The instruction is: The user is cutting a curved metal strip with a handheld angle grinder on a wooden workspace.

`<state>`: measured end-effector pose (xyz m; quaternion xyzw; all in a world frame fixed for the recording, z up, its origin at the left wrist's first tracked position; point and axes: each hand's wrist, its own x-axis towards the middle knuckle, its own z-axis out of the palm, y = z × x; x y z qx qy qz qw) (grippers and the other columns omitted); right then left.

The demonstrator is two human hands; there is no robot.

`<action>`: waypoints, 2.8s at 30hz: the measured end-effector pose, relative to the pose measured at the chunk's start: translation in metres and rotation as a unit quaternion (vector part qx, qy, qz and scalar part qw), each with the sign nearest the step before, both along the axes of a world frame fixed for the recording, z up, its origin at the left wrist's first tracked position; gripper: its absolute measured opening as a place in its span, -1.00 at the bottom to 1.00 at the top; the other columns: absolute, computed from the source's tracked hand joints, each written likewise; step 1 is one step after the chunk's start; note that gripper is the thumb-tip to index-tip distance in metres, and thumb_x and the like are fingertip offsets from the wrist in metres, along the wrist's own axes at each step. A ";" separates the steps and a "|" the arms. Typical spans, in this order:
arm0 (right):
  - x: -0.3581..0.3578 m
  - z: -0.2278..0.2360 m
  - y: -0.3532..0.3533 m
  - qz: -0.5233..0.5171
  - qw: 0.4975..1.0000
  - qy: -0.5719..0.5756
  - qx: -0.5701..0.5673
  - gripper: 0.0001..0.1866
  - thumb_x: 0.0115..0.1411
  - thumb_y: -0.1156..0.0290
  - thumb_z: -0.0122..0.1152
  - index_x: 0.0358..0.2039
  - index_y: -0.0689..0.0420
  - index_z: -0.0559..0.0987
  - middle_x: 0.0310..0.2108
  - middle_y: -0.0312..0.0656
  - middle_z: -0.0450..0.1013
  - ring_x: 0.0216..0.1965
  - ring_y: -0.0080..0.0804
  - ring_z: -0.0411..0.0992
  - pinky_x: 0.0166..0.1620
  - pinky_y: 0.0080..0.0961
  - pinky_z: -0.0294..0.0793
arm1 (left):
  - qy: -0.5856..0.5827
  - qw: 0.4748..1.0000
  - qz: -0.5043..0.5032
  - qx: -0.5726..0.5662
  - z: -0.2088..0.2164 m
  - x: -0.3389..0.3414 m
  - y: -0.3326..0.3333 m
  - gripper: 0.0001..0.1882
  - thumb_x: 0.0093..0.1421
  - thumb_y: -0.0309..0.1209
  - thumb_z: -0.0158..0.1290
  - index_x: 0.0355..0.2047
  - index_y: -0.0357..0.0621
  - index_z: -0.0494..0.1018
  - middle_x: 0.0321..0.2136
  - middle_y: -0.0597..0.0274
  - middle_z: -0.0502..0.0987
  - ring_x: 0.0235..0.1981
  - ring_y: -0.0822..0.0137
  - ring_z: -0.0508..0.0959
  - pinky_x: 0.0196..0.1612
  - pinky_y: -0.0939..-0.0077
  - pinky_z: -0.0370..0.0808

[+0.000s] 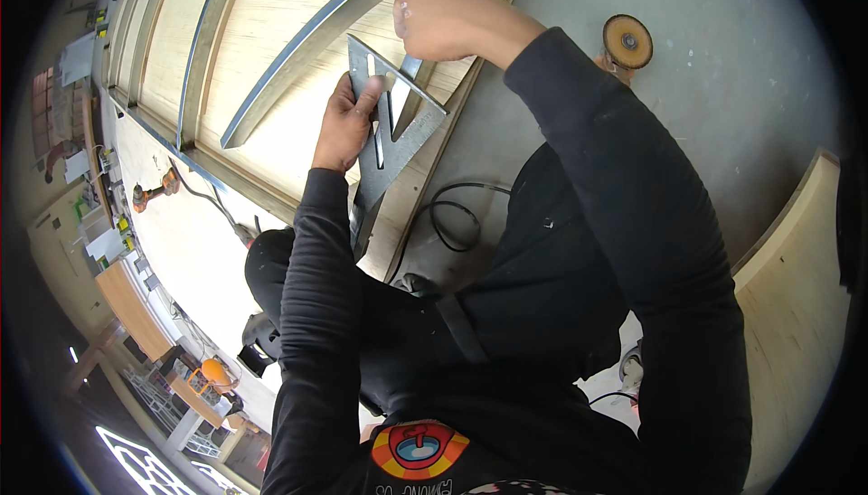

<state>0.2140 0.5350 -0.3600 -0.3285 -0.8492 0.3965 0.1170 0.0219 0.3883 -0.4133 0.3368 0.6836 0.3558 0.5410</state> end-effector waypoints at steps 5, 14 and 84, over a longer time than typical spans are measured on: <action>0.000 0.007 -0.003 0.035 0.995 -0.091 0.010 -0.89 -0.05 0.56 0.11 -0.62 0.32 0.55 -0.58 0.16 0.48 -0.50 0.10 0.50 -0.41 -0.10 0.47 | 0.066 0.996 -0.063 0.012 0.003 -0.009 0.006 -0.66 0.40 -0.18 0.06 -0.06 -0.23 0.40 -0.40 0.40 0.51 -0.45 0.61 0.37 -0.37 0.64 0.36; 0.001 0.006 -0.007 0.022 0.994 -0.104 0.000 -0.87 0.04 0.51 0.13 -0.51 0.28 0.61 -0.42 0.13 0.56 -0.34 0.10 0.56 -0.25 -0.10 0.53 | 0.032 0.999 -0.022 0.033 -0.008 -0.007 0.005 -0.68 0.40 -0.17 0.06 -0.10 -0.19 0.41 -0.49 0.47 0.45 -0.52 0.64 0.34 -0.44 0.65 0.32; -0.009 0.000 -0.018 0.033 0.993 -0.115 -0.019 -0.76 0.18 0.43 0.05 -0.36 0.31 0.64 -0.31 0.17 0.58 -0.22 0.11 0.57 -0.13 -0.09 0.54 | 0.067 0.996 -0.054 0.005 -0.001 -0.012 0.012 -0.63 0.37 -0.11 0.10 -0.11 -0.20 0.43 -0.47 0.45 0.47 -0.51 0.63 0.31 -0.44 0.66 0.29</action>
